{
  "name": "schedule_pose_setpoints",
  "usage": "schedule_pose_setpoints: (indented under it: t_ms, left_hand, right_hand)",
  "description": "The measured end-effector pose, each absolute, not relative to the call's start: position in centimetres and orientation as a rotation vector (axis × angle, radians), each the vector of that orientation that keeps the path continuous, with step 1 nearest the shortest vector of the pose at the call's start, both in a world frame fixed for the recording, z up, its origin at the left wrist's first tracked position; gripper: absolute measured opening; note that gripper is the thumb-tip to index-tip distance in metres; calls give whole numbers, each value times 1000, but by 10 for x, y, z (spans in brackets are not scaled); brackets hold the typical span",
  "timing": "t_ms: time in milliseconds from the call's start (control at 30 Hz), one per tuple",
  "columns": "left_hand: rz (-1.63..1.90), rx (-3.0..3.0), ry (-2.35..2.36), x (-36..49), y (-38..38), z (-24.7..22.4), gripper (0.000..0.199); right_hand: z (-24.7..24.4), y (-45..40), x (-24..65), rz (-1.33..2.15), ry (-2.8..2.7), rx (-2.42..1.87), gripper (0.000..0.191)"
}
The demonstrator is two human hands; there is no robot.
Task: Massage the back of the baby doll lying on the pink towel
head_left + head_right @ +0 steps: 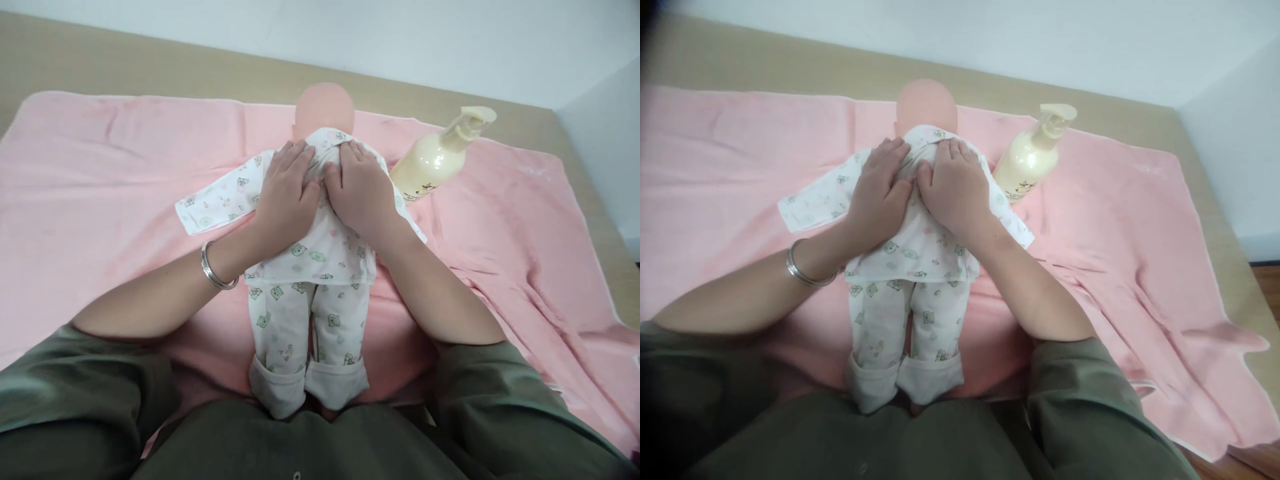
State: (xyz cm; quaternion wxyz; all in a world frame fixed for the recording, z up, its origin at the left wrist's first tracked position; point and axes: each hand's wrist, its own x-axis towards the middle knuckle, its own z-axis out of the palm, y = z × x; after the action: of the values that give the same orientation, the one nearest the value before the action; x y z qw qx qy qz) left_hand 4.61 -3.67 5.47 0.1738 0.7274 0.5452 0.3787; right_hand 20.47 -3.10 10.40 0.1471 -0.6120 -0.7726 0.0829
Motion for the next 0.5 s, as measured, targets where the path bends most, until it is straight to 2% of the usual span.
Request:
schedule_pose_setpoints:
  t_ms: [300, 500]
  left_hand:
    - [1240, 1956, 1485, 34, -17, 45, 34]
    - [1223, 1931, 1486, 32, -19, 39, 38]
  right_hand:
    - [117, -69, 189, 116, -2357, -1679, 59]
    - [115, -34, 209, 386, -2242, -1620, 45]
